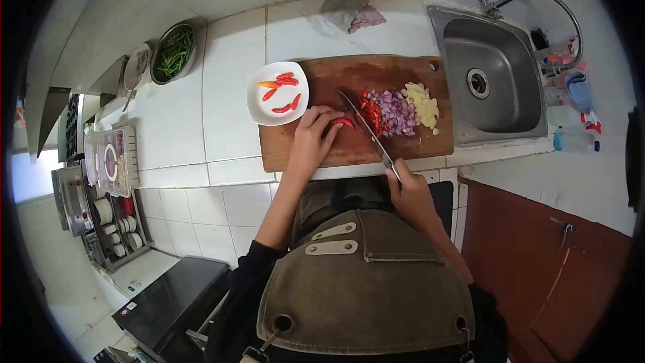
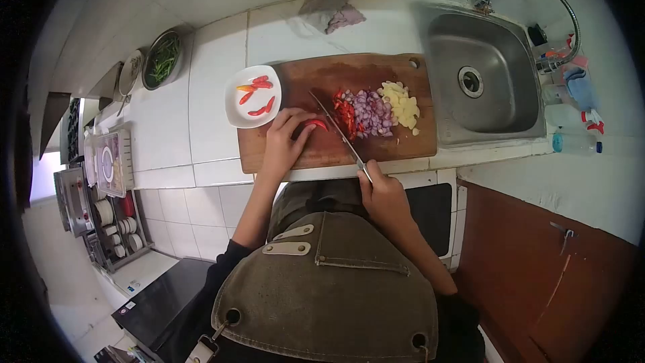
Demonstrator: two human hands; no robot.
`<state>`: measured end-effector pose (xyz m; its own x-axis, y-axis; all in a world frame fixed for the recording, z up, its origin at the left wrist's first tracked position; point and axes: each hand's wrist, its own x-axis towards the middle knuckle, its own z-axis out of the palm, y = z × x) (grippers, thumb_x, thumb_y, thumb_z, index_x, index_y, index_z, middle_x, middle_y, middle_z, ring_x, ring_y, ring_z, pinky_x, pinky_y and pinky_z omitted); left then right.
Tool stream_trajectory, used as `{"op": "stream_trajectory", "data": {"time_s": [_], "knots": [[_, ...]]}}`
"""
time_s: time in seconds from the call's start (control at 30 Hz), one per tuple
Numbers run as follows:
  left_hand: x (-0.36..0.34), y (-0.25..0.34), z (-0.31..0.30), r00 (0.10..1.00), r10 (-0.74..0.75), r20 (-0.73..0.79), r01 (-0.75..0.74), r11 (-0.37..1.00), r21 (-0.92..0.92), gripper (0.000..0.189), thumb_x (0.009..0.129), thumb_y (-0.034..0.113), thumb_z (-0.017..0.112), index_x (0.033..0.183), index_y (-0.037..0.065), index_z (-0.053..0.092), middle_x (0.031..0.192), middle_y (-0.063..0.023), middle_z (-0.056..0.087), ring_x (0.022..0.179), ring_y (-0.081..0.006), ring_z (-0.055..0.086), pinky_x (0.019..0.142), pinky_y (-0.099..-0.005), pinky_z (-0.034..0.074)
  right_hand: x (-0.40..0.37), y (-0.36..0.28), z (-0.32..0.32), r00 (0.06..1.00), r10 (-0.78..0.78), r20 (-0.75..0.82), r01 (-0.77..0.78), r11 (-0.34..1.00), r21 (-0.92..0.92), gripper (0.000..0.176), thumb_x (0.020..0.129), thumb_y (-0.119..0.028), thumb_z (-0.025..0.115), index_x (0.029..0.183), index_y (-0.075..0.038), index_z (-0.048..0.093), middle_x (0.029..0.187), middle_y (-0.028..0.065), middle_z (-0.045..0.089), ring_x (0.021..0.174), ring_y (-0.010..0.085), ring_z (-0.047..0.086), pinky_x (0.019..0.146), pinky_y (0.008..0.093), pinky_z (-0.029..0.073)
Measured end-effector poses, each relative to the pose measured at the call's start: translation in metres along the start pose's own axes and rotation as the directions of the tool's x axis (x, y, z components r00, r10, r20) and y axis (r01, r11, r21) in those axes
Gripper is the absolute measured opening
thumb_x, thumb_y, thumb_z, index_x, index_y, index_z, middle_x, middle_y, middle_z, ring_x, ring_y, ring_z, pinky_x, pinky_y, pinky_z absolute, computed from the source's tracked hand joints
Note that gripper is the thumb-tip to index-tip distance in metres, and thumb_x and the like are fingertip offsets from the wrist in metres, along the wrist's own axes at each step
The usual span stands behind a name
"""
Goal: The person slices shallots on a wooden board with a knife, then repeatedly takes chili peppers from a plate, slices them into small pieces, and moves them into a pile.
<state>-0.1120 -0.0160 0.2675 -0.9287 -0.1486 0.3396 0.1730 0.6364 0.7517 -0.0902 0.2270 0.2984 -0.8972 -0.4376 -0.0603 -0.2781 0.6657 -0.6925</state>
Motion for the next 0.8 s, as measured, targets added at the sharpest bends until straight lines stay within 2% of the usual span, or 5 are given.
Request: {"op": "stream_trajectory", "data": {"time_s": [0.13, 0.43, 0.6, 0.73, 0.8], "knots": [[-0.005, -0.004, 0.000, 0.997, -0.064, 0.034, 0.066, 0.996, -0.052, 0.015, 0.083, 0.001, 0.071, 0.098, 0.003, 0.071, 0.097, -0.0111, 0.064, 0.090, -0.0298, 0.063, 0.079, -0.0394, 0.053, -0.003, 0.001, -0.003, 1.000, -0.014, 0.000, 0.014, 0.999, -0.036, 0.016, 0.099, -0.019, 0.057, 0.099, -0.005, 0.049, 0.059, 0.0198, 0.056, 0.058, 0.0437, 0.060, 0.051, 0.0521, 0.044], [-0.001, -0.008, 0.002, 1.000, -0.001, 0.027, 0.002, 0.999, -0.044, 0.014, 0.083, -0.001, 0.072, 0.096, 0.002, 0.072, 0.092, -0.0113, 0.067, 0.086, -0.0276, 0.066, 0.074, -0.0365, 0.053, -0.009, -0.006, -0.006, 0.989, 0.081, 0.127, -0.067, 0.992, -0.109, 0.020, 0.100, -0.025, 0.055, 0.099, -0.006, 0.048, 0.063, 0.0211, 0.061, 0.060, 0.0436, 0.063, 0.052, 0.0532, 0.047], [-0.001, -0.011, 0.001, 0.999, 0.017, 0.051, -0.015, 0.999, -0.048, 0.017, 0.082, -0.003, 0.070, 0.098, 0.001, 0.072, 0.093, -0.0116, 0.067, 0.087, -0.0284, 0.066, 0.077, -0.0367, 0.053, -0.006, -0.007, 0.000, 0.991, 0.081, 0.107, -0.057, 0.976, -0.211, 0.018, 0.099, -0.025, 0.055, 0.101, -0.008, 0.049, 0.061, 0.0199, 0.060, 0.058, 0.0427, 0.063, 0.052, 0.0525, 0.049], [0.000, -0.009, -0.003, 0.996, 0.005, 0.084, 0.000, 0.998, -0.062, 0.017, 0.082, -0.003, 0.070, 0.099, 0.001, 0.072, 0.094, -0.0114, 0.068, 0.087, -0.0283, 0.067, 0.077, -0.0360, 0.053, 0.009, -0.011, 0.017, 0.999, 0.016, 0.052, -0.006, 0.981, -0.193, 0.018, 0.099, -0.024, 0.055, 0.101, -0.008, 0.049, 0.059, 0.0187, 0.059, 0.056, 0.0415, 0.062, 0.051, 0.0526, 0.048], [0.001, -0.010, -0.002, 0.996, -0.074, 0.040, 0.078, 0.991, -0.106, 0.016, 0.081, -0.004, 0.068, 0.096, 0.001, 0.072, 0.094, -0.0118, 0.067, 0.088, -0.0295, 0.064, 0.078, -0.0382, 0.053, 0.021, -0.019, 0.022, 0.999, -0.039, -0.012, 0.037, 0.990, -0.133, 0.016, 0.098, -0.019, 0.057, 0.100, -0.004, 0.049, 0.058, 0.0192, 0.056, 0.054, 0.0411, 0.060, 0.050, 0.0509, 0.046]]}}
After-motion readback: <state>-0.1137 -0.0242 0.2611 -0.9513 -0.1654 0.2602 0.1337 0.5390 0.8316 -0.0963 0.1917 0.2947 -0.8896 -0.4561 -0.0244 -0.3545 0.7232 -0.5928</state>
